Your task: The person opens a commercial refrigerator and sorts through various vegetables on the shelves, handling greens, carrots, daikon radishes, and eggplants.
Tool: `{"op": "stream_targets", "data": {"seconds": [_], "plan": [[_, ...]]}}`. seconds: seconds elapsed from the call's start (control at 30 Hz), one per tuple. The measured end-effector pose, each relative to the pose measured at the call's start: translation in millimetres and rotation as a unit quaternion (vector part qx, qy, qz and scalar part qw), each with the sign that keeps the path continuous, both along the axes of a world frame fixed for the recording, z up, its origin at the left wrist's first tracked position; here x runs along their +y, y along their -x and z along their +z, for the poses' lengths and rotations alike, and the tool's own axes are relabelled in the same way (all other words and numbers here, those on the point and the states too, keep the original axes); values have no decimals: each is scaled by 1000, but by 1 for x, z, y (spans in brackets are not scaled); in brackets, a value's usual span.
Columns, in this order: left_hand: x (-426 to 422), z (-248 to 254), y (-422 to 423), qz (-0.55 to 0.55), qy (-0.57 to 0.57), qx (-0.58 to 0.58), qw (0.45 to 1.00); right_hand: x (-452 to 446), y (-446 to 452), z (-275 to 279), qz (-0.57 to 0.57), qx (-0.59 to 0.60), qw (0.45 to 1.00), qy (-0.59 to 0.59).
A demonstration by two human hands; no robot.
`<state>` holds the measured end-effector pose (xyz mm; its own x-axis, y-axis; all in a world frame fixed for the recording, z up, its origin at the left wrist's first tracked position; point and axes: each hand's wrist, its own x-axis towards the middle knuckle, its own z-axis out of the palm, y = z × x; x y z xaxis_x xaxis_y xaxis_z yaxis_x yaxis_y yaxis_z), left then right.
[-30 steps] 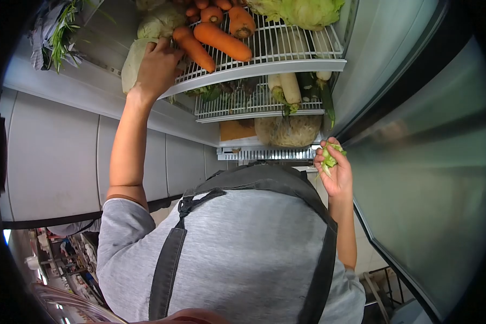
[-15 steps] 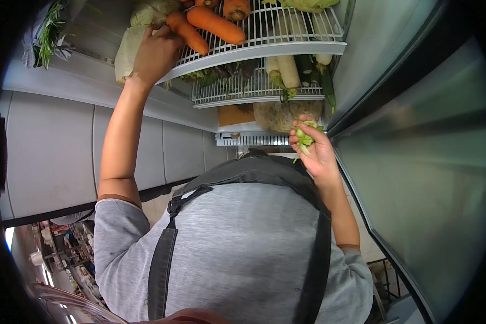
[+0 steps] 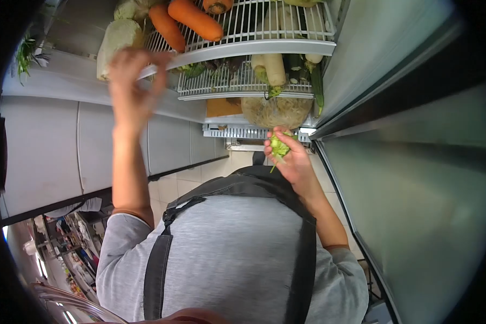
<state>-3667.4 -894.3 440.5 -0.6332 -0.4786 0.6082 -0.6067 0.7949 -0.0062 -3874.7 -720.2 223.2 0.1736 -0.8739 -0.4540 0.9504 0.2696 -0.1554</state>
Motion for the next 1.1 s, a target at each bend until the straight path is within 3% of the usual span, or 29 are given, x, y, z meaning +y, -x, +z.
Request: {"op": "stream_targets", "data": {"seconds": [0.17,0.27,0.4,0.5,0.53,0.6,0.63,0.7,0.73,0.77,0.8,0.87,0.97,1.0,1.1], "plan": [[95,-121,39,-169,-217,-70,959,5,-25,0,88,-53,995,-5],[116,-151,36,-187,-261,-96,942,16,-31,-7,114,-54,992,1],[122,-151,23,-172,-337,-49,924,29,-36,-14,101,-24,995,-1],[138,-161,15,-147,-484,158,848,36,-38,-9,12,29,999,-29],[147,-166,12,-147,-479,167,849,37,-43,-4,17,37,999,-25],[165,-176,4,-150,-605,397,674,37,-51,8,7,116,993,22],[172,-180,-5,-141,-619,401,661,39,-60,15,8,127,991,52],[187,-176,-20,-126,-642,492,574,44,-80,20,13,183,981,63],[195,-175,-27,-114,-637,549,529,48,-90,19,24,206,976,72],[201,-177,-38,-76,-689,569,442,51,-108,28,9,255,965,63],[208,-176,-46,-22,-692,592,412,55,-127,37,-6,338,938,82],[226,-183,-64,28,-735,635,237,66,-155,32,-3,527,832,175],[256,-204,-85,-35,-755,654,34,81,-184,22,30,702,619,351],[267,-222,-82,-75,-706,704,-7,89,-195,22,45,735,559,380],[288,-238,-95,-57,-680,730,-26,108,-210,9,86,715,581,381]]}}
